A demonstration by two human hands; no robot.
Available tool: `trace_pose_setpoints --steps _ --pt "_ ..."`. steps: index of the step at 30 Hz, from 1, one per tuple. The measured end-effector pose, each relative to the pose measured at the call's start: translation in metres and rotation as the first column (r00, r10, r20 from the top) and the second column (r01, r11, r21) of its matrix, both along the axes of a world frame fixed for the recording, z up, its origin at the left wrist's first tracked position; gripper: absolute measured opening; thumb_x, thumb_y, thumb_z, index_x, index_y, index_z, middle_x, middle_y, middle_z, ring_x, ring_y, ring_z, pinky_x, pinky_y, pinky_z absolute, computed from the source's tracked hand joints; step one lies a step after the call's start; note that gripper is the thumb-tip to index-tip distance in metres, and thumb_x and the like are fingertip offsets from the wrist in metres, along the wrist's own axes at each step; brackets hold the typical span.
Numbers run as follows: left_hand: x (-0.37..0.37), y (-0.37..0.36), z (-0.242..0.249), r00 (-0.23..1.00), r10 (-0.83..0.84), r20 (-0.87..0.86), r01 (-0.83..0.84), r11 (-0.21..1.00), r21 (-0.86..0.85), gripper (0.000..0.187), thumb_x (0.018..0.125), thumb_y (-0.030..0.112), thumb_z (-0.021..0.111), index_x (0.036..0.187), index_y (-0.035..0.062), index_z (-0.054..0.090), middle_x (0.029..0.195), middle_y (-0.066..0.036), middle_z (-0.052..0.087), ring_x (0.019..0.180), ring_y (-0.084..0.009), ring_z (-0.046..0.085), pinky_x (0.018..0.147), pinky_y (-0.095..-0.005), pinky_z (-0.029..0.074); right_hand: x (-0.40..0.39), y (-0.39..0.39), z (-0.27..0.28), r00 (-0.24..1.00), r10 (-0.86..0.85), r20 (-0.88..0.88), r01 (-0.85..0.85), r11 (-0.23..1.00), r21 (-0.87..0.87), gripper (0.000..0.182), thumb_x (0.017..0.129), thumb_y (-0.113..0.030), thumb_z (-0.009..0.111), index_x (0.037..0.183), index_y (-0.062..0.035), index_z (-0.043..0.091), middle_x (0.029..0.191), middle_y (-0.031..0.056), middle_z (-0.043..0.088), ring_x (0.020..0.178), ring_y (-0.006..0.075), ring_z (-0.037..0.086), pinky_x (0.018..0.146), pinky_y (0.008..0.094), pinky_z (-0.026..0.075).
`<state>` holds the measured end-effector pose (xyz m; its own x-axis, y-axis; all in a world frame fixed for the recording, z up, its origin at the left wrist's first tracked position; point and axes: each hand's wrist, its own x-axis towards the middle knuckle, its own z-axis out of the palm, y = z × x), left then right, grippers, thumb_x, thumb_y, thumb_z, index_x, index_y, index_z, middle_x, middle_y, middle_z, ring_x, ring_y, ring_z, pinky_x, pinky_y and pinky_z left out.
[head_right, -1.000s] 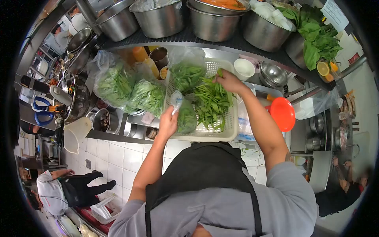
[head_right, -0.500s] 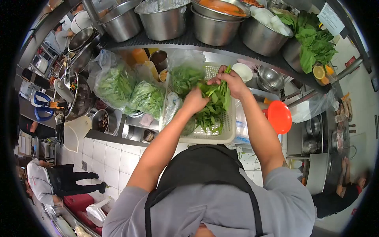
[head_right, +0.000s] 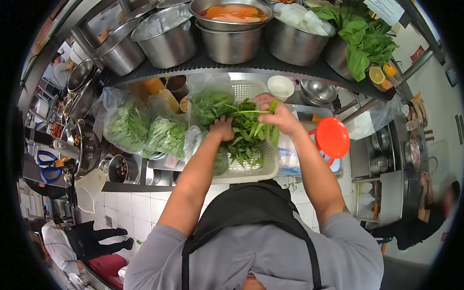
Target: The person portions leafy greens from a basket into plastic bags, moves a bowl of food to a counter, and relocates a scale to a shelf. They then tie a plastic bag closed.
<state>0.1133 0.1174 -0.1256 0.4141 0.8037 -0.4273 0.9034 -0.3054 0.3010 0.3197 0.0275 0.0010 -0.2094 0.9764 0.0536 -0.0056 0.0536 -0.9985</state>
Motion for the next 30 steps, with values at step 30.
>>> trace_pose_setpoints --steps 30 --pt "0.011 -0.001 0.15 0.864 -0.469 0.18 0.335 0.805 0.489 0.025 0.077 0.004 0.06 0.101 0.0057 0.065 0.099 -0.021 0.066 0.091 -0.0391 0.064 0.077 -0.0475 0.051 -0.002 0.005 0.016 0.97 -0.096 -0.225 0.153 0.955 0.254 0.018 0.098 -0.017 0.055 0.108 -0.0031 0.058 0.109 0.0064 0.065 0.093 0.012 0.054 0.087 0.0278 0.043"
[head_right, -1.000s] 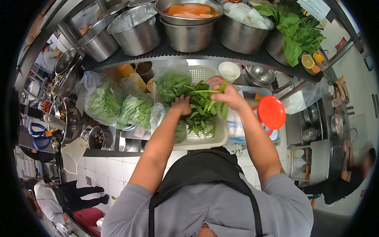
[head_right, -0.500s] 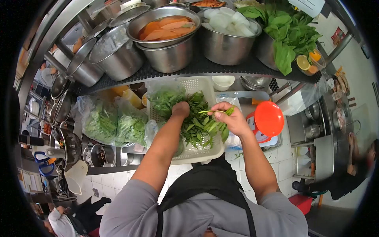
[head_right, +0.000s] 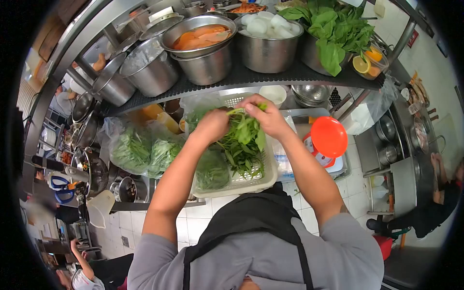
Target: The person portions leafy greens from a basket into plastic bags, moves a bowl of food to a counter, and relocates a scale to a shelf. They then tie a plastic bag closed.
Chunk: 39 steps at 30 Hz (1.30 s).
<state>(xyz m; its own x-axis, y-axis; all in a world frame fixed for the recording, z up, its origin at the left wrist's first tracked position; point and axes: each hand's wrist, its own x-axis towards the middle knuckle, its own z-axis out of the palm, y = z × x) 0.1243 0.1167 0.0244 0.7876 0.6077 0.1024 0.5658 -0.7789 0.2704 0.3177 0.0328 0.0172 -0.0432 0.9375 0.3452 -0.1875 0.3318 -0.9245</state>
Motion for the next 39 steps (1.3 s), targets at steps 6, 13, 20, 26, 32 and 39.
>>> trace_pose_setpoints --steps 6,13,20,26,32,39 --pt "-0.024 -0.025 0.028 0.994 0.056 0.098 -0.068 0.99 0.126 0.03 0.077 0.011 0.066 0.106 0.0055 0.062 0.109 -0.018 0.062 0.088 -0.0407 0.063 0.075 -0.0477 0.052 -0.038 0.023 -0.032 0.994 0.078 -0.076 -0.098 0.941 -0.322 0.033 0.102 -0.023 0.045 0.128 -0.0037 0.052 0.119 0.0082 0.062 0.107 0.0189 0.06 0.093 0.0319 0.048" --pt "-0.061 -0.015 0.014 0.868 0.172 0.466 -0.247 0.964 0.103 0.054 0.072 0.027 0.079 0.116 0.0019 0.059 0.122 -0.018 0.054 0.103 -0.038 0.06 0.089 -0.0436 0.049 -0.03 0.006 -0.057 0.859 0.232 -0.456 -0.455 0.753 -0.475 0.044 0.099 -0.042 0.05 0.117 -0.0024 0.057 0.078 0.0053 0.06 0.074 0.0162 0.062 0.07 0.0327 0.054" --pt "-0.106 -0.059 -0.01 0.762 0.553 0.338 -0.573 0.818 -0.049 0.046 0.086 0.035 0.066 0.115 -0.0007 0.062 0.111 -0.021 0.063 0.107 -0.0396 0.058 0.089 -0.0465 0.047 -0.001 -0.018 -0.065 0.914 0.108 -0.392 -0.309 0.811 -0.497 0.027 0.093 -0.023 0.063 0.11 -0.0031 0.057 0.084 0.0076 0.062 0.074 0.0167 0.064 0.066 0.0313 0.055" --pt "-0.163 -0.12 -0.058 0.608 0.794 0.021 -0.777 0.6 -0.192 0.053 0.089 0.037 0.062 0.123 -0.0031 0.056 0.116 -0.026 0.06 0.104 -0.0419 0.059 0.088 -0.0481 0.048 -0.015 -0.035 -0.065 0.908 -0.065 -0.413 -0.201 0.799 -0.567 0.032 0.101 -0.032 0.044 0.111 -0.0032 0.055 0.099 0.0133 0.067 0.08 0.0203 0.066 0.072 0.0348 0.057" --pt "-0.174 -0.112 -0.119 0.507 0.861 0.035 -0.814 0.492 -0.309 0.035 0.094 0.03 0.053 0.104 -0.0039 0.058 0.089 -0.03 0.066 0.09 -0.0476 0.063 0.08 -0.0532 0.048 -0.047 -0.024 -0.065 0.903 0.117 -0.413 -0.296 0.867 -0.401 0.029 0.097 -0.033 0.048 0.101 -0.0054 0.056 0.09 0.0106 0.065 0.077 0.0197 0.064 0.071 0.034 0.055" --pt "-0.166 -0.118 -0.123 0.346 0.835 0.428 -0.354 0.539 -0.764 0.03 0.1 0.028 0.05 0.094 0.0017 0.063 0.078 -0.011 0.066 0.068 -0.0236 0.061 0.065 -0.0369 0.048 -0.135 0.008 -0.003 0.676 0.311 -0.668 -0.453 0.891 -0.044 0.029 0.09 -0.035 0.055 0.091 -0.0063 0.055 0.078 0.0119 0.059 0.074 0.0242 0.06 0.065 0.0343 0.051"
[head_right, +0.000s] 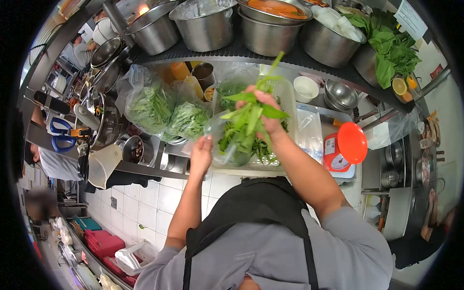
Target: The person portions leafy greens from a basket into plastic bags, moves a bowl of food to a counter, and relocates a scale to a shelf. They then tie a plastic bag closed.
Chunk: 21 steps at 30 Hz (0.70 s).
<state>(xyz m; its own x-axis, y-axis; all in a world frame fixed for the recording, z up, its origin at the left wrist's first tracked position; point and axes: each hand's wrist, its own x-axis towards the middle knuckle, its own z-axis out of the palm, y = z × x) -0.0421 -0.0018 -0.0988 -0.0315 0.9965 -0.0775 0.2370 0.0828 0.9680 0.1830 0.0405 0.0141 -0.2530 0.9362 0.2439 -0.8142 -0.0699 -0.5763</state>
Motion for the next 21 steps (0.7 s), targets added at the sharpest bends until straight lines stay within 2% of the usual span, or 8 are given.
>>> trace_pose_setpoints --steps 2,6,7,10,13,16,17,21 --pt "0.023 -0.008 0.014 0.913 -0.002 0.408 0.073 0.985 -0.159 0.026 0.101 0.027 0.051 0.094 0.0064 0.065 0.079 0.002 0.062 0.07 -0.0098 0.056 0.063 -0.0262 0.045 -0.026 0.007 -0.013 0.987 0.048 0.153 -0.023 0.986 -0.162 0.028 0.091 -0.034 0.054 0.091 -0.0063 0.055 0.077 0.0125 0.059 0.075 0.025 0.06 0.065 0.034 0.05" --pt "0.033 0.008 -0.02 0.463 0.237 0.854 -0.011 0.965 -0.262 0.027 0.102 0.028 0.048 0.113 0.0056 0.058 0.089 -0.002 0.064 0.086 -0.0132 0.059 0.075 -0.0264 0.046 -0.023 -0.005 -0.085 0.841 0.34 0.42 -0.154 0.895 -0.418 0.023 0.094 -0.025 0.052 0.095 -0.0039 0.061 0.084 0.0095 0.065 0.071 0.0195 0.063 0.063 0.0325 0.052" --pt "0.042 0.013 0.0 0.295 0.361 0.885 -0.043 0.93 -0.366 0.023 0.102 0.029 0.047 0.112 0.0099 0.055 0.078 0.001 0.058 0.07 -0.0122 0.054 0.062 -0.0251 0.043 -0.02 -0.016 -0.089 0.809 0.335 0.484 -0.086 0.881 -0.465 0.023 0.094 -0.024 0.053 0.095 -0.0034 0.063 0.083 0.0081 0.065 0.069 0.018 0.064 0.063 0.0322 0.053" --pt "0.038 0.01 0.019 0.386 0.285 0.877 0.003 0.951 -0.31 0.022 0.103 0.031 0.047 0.094 0.0107 0.052 0.065 0.005 0.041 0.05 -0.0088 0.033 0.046 -0.0254 0.03 -0.005 -0.023 -0.116 0.503 0.59 0.632 -0.152 0.78 -0.607 0.025 0.095 -0.024 0.053 0.098 -0.0038 0.066 0.086 0.0075 0.066 0.07 0.0156 0.062 0.064 0.031 0.052" --pt "0.051 0.012 0.041 0.533 0.256 0.806 -0.093 0.965 -0.245 0.023 0.103 0.033 0.046 0.096 0.012 0.053 0.062 0.006 0.036 0.048 -0.0056 0.028 0.043 -0.0233 0.023 -0.005 -0.026 -0.121 0.06 0.383 0.922 -0.426 0.845 -0.323 0.029 0.096 -0.026 0.05 0.101 -0.0026 0.066 0.094 0.009 0.065 0.08 0.0141 0.06 0.065 0.0329 0.049" --pt "0.054 0.006 0.048 0.647 0.109 0.755 -0.023 0.992 -0.123 0.021 0.102 0.031 0.05 0.097 0.0108 0.054 0.062 0.006 0.038 0.05 -0.005 0.032 0.045 -0.0237 0.026 -0.012 -0.021 -0.081 -0.083 0.552 0.829 -0.157 0.815 -0.558 0.029 0.096 -0.023 0.048 0.107 -0.0004 0.064 0.096 0.011 0.065 0.084 0.0155 0.059 0.066 0.0353 0.05" --pt "0.054 0.001 0.049 0.68 0.05 0.732 0.021 0.996 -0.088 0.02 0.101 0.03 0.052 0.098 0.0103 0.055 0.062 0.006 0.039 0.051 -0.0049 0.034 0.046 -0.0238 0.027 -0.009 -0.013 -0.115 -0.044 0.462 0.886 -0.089 0.881 -0.464 0.029 0.096 -0.022 0.048 0.109 -0.0012 0.063 0.098 0.0112 0.065 0.084 0.0167 0.059 0.069 0.0371 0.051" --pt "0.055 -0.018 0.022 0.992 -0.073 0.101 0.065 0.995 0.074 0.02 0.087 0.013 0.071 0.098 0.0087 0.054 0.069 0.007 0.049 0.054 -0.0007 0.037 0.047 -0.0202 0.027 -0.002 0.0 -0.157 0.763 0.377 0.525 0.01 0.806 -0.592 0.037 0.094 -0.037 0.055 0.113 -0.0073 0.062 0.108 0.0099 0.067 0.095 0.0236 0.064 0.083 0.0382 0.053"
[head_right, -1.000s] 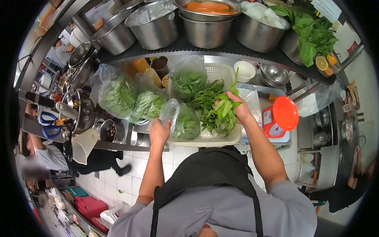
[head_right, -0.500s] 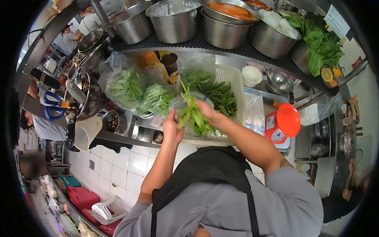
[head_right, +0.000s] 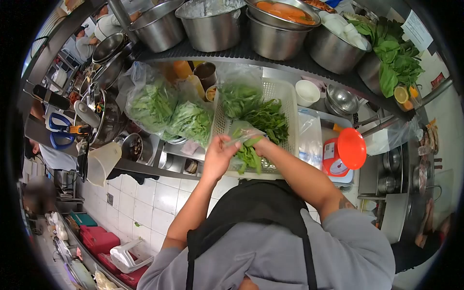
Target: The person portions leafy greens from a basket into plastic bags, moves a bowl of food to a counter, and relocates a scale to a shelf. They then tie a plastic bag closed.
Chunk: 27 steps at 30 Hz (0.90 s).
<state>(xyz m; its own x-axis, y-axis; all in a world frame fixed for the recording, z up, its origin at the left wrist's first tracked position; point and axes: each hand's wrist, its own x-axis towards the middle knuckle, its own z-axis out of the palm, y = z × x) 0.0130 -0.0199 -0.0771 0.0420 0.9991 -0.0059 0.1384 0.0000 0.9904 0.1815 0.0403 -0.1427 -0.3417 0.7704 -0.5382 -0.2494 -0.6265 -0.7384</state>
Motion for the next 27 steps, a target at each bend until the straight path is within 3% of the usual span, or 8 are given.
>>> trace_pose_setpoints --steps 2,4,10,13,17,20,23,27 --pt "-0.004 -0.007 0.022 0.964 -0.04 0.261 0.108 0.962 -0.251 0.018 0.087 0.011 0.07 0.096 0.0082 0.055 0.071 0.006 0.051 0.056 -0.0007 0.038 0.048 -0.0196 0.028 -0.003 0.014 -0.02 0.728 0.137 0.672 -0.494 0.784 0.376 0.033 0.094 -0.03 0.052 0.112 -0.0042 0.063 0.112 0.013 0.066 0.099 0.0251 0.065 0.085 0.0385 0.052" --pt "-0.003 -0.011 0.051 0.917 0.056 0.394 0.084 0.941 -0.328 0.013 0.087 0.006 0.067 0.092 0.0079 0.055 0.072 0.006 0.051 0.06 -0.0001 0.039 0.049 -0.0188 0.028 -0.03 0.0 0.019 0.231 0.006 0.973 -0.658 0.738 0.151 0.036 0.092 -0.032 0.053 0.112 -0.0059 0.065 0.116 0.0151 0.066 0.102 0.0286 0.065 0.09 0.0385 0.05" --pt "-0.058 0.022 0.028 0.968 0.247 0.037 -0.249 0.967 0.048 0.009 0.087 0.002 0.062 0.092 0.0054 0.055 0.077 0.003 0.052 0.071 -0.007 0.045 0.065 -0.0225 0.037 -0.055 0.002 0.109 0.035 0.119 0.992 -0.827 0.56 -0.038 0.038 0.092 -0.035 0.054 0.114 -0.0056 0.066 0.113 0.0168 0.067 0.103 0.0316 0.064 0.088 0.0404 0.05" --pt "-0.088 0.008 0.017 0.931 0.366 -0.012 -0.364 0.929 0.058 0.009 0.086 0.002 0.062 0.089 0.0052 0.054 0.079 0.002 0.052 0.073 -0.0068 0.045 0.067 -0.0217 0.037 -0.01 0.011 0.145 0.632 0.114 0.767 -0.72 0.453 0.526 0.03 0.09 -0.025 0.057 0.112 -0.0056 0.066 0.106 0.0164 0.069 0.099 0.032 0.065 0.086 0.0388 0.05" --pt "-0.106 -0.013 -0.015 0.892 0.452 -0.033 -0.45 0.892 0.037 0.009 0.086 0.002 0.062 0.088 0.0043 0.054 0.079 0.002 0.052 0.073 -0.0071 0.045 0.067 -0.0223 0.037 0.033 0.08 0.05 0.333 0.046 0.942 -0.784 0.569 0.249 0.034 0.088 -0.023 0.057 0.115 -0.002 0.065 0.114 0.0186 0.065 0.11 0.0333 0.06 0.093 0.0447 0.047" --pt "-0.101 -0.021 -0.025 0.882 0.471 -0.023 -0.471 0.882 0.005 0.01 0.086 0.002 0.062 0.089 0.0038 0.053 0.079 0.002 0.052 0.073 -0.0075 0.045 0.068 -0.0226 0.037 0.031 0.077 -0.043 0.015 -0.4 0.916 -0.833 0.502 0.233 0.034 0.088 -0.018 0.055 0.117 -0.0022 0.064 0.122 0.0193 0.061 0.12 0.034 0.053 0.099 0.0529 0.039" --pt "-0.096 -0.024 -0.025 0.874 0.482 -0.055 -0.483 0.876 0.006 0.01 0.086 0.002 0.062 0.089 0.0041 0.053 0.079 0.002 0.052 0.072 -0.0075 0.045 0.067 -0.0223 0.037 0.035 0.079 -0.019 -0.156 -0.134 0.979 -0.83 0.554 -0.056 0.033 0.09 -0.019 0.055 0.119 -0.006 0.064 0.129 0.0171 0.056 0.126 0.0361 0.046 0.1 0.0585 0.033" --pt "-0.092 -0.027 -0.028 0.863 0.501 -0.068 -0.501 0.865 0.017 0.009 0.087 0.003 0.062 0.089 0.0042 0.053 0.079 0.002 0.052 0.072 -0.0072 0.045 0.067 -0.0222 0.037 0.064 0.083 0.01 0.226 -0.035 0.974 -0.762 0.617 0.199 0.028 0.093 -0.023 0.055 0.116 -0.0107 0.065 0.115 0.0125 0.065 0.107 0.0343 0.058 0.092 0.0477 0.042"
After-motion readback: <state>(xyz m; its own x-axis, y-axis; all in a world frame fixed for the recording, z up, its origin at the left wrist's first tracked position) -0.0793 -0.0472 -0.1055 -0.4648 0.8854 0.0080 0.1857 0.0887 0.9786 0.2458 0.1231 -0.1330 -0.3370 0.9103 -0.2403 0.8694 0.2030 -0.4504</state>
